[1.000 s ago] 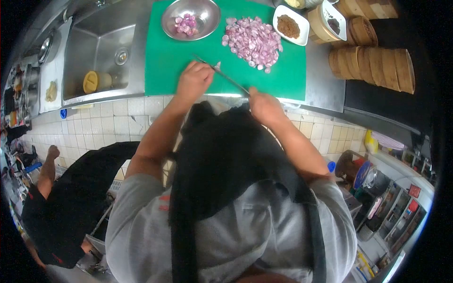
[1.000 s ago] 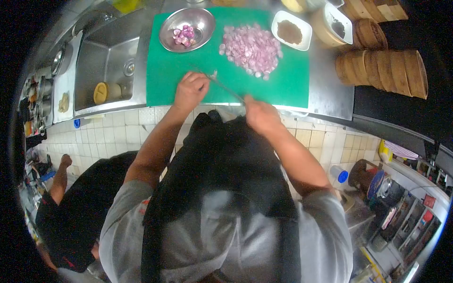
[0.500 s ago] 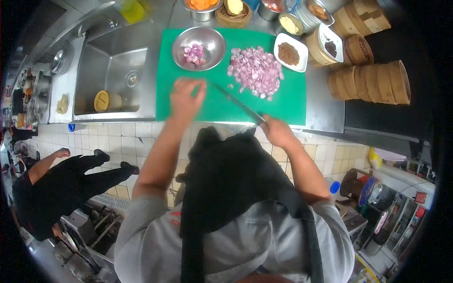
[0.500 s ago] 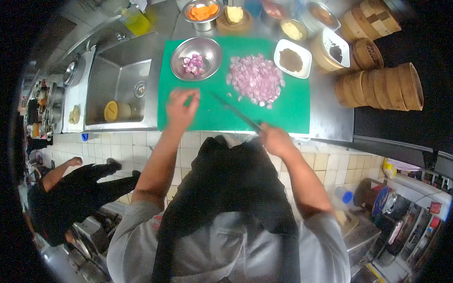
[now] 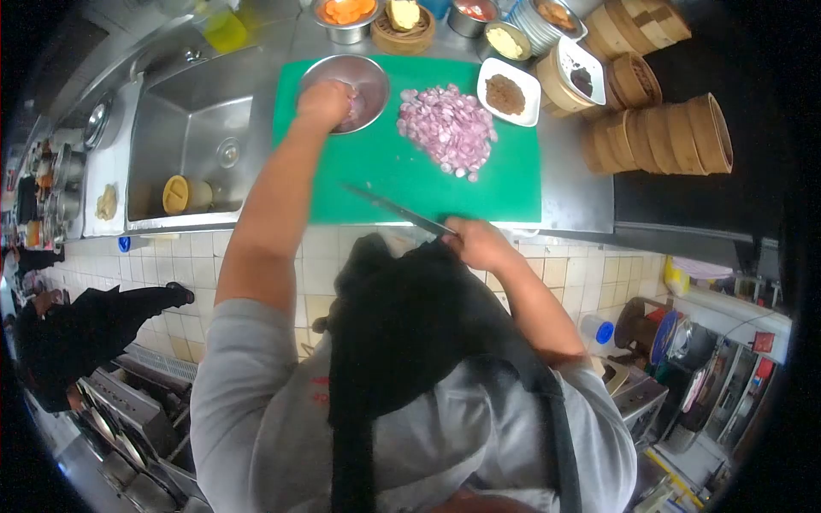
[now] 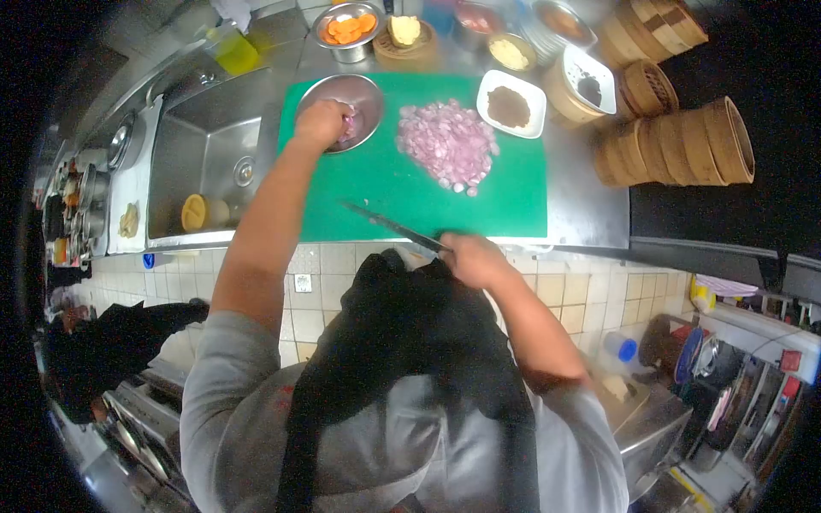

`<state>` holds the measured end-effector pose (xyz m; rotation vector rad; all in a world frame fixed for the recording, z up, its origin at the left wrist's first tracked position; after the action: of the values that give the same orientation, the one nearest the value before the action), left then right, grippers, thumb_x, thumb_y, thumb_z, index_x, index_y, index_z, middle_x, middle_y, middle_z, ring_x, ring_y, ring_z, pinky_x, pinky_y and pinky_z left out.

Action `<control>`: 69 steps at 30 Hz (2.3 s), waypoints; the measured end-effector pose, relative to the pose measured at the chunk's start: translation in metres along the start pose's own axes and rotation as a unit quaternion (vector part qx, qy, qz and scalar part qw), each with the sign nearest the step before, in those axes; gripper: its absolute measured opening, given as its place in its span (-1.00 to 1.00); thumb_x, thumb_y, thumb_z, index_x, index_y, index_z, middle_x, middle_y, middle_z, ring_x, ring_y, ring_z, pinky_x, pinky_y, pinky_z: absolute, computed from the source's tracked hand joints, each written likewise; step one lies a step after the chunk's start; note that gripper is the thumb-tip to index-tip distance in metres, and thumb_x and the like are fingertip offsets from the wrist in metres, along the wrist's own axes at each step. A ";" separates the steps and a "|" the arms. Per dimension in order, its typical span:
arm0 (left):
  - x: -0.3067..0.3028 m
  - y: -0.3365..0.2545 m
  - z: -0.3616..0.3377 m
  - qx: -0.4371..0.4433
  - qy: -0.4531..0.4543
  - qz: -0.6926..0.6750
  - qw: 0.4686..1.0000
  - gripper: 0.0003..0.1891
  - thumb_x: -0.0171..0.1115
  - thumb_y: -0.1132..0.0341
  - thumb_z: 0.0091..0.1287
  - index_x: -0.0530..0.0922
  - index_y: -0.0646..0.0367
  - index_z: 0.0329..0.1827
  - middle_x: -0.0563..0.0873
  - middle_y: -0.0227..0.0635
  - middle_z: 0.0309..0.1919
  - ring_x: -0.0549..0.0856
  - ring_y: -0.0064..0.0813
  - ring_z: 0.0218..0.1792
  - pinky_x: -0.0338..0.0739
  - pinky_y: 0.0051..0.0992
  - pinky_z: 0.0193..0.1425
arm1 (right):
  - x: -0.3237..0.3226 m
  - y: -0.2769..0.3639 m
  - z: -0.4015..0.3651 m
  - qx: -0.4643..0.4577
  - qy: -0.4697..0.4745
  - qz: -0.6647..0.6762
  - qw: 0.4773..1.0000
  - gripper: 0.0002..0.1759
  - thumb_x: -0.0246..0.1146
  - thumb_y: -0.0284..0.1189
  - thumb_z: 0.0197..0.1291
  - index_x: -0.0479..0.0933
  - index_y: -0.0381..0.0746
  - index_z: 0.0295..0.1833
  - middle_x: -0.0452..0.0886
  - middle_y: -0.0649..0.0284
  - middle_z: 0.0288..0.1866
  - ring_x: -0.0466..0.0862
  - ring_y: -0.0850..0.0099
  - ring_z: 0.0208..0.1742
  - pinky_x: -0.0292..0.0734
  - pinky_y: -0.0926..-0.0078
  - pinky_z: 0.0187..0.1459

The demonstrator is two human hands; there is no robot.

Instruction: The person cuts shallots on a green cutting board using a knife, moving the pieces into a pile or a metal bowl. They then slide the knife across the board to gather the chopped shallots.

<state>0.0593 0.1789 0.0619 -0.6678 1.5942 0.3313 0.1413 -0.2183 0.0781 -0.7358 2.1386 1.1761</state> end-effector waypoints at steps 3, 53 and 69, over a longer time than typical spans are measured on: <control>-0.003 -0.005 0.000 0.007 -0.006 0.008 1.000 -0.70 0.40 0.19 0.41 0.83 -0.10 0.17 0.87 -0.15 0.12 0.85 -0.07 0.15 0.74 -0.06 0.23 | -0.001 -0.017 0.014 0.067 -0.024 0.038 0.997 -0.71 0.27 -0.26 0.54 0.65 -0.17 0.20 0.78 -0.14 0.07 0.74 -0.21 0.16 0.62 -0.11 0.22; 0.101 -0.074 -0.161 0.168 -0.307 -0.331 0.876 -0.88 0.55 0.51 0.25 0.78 0.12 -0.22 0.86 -0.30 -0.16 0.85 -0.23 -0.15 0.79 -0.30 -0.07 | 0.009 -0.009 0.001 -0.025 -0.124 -0.172 0.977 -0.63 0.06 -0.54 0.43 0.54 -0.21 0.29 0.82 -0.12 -0.22 0.85 -0.12 -0.14 0.74 -0.12 -0.06; 0.104 -0.072 -0.160 0.176 -0.318 -0.320 0.875 -0.88 0.54 0.50 0.24 0.79 0.09 -0.21 0.86 -0.32 -0.16 0.84 -0.23 -0.13 0.79 -0.29 -0.01 | 0.008 0.003 0.001 0.006 -0.084 -0.153 0.985 -0.65 0.01 -0.52 0.46 0.53 -0.25 0.26 0.82 -0.16 -0.17 0.83 -0.17 -0.09 0.72 -0.14 -0.04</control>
<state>-0.0286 0.0071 -0.0040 -0.6692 0.7085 -0.2237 0.1340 -0.2178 0.0740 -0.8916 1.8161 1.0216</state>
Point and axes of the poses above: each hand's wrist, its own z-axis towards the middle knuckle, its own x-axis out of the palm, y = z × x, the point moved 1 cm from there along z, towards the middle knuckle
